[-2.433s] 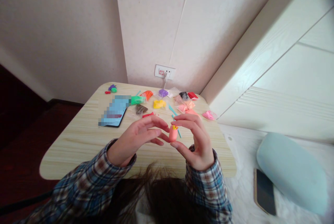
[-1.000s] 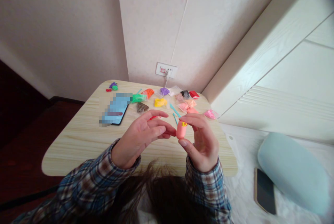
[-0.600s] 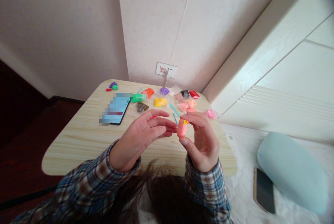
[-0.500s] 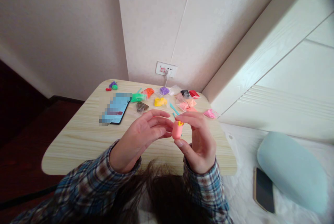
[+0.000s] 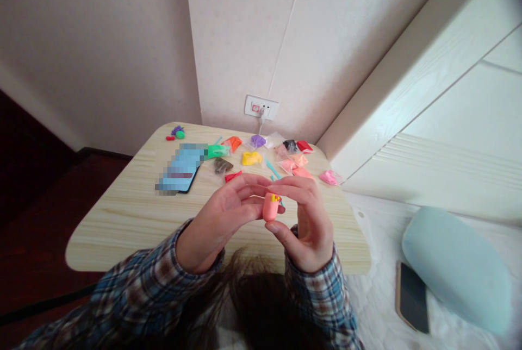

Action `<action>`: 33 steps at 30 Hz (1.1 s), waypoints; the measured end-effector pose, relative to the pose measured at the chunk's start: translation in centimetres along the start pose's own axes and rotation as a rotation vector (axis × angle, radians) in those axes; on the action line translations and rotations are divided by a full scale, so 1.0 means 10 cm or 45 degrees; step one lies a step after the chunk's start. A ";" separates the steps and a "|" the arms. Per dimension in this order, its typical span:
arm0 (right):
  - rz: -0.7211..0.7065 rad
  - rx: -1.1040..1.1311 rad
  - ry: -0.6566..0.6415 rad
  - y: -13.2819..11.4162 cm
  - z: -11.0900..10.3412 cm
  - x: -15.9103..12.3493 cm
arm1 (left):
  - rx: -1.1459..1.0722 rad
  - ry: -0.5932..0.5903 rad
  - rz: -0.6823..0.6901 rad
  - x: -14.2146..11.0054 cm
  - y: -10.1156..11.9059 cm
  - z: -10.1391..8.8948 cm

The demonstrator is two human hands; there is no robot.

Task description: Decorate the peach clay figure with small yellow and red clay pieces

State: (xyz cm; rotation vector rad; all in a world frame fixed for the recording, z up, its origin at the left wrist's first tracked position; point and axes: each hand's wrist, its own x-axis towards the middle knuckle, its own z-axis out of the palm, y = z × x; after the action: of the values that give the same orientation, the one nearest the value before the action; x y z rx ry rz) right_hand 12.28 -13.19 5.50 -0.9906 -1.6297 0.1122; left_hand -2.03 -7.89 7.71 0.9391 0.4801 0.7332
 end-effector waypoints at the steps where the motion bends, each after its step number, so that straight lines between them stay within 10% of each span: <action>1: 0.000 0.000 0.008 0.00 0.00 0.00 | 0.002 0.002 0.003 0.00 0.00 0.00; 33: 0.076 0.108 0.044 0.04 -0.03 -0.02 | -0.012 -0.056 0.011 -0.01 -0.02 -0.02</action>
State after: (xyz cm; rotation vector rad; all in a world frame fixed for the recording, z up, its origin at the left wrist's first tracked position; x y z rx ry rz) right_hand 12.77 -13.19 5.19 -0.9714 -1.5515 0.2021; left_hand -2.13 -7.92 7.50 0.9473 0.4340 0.7206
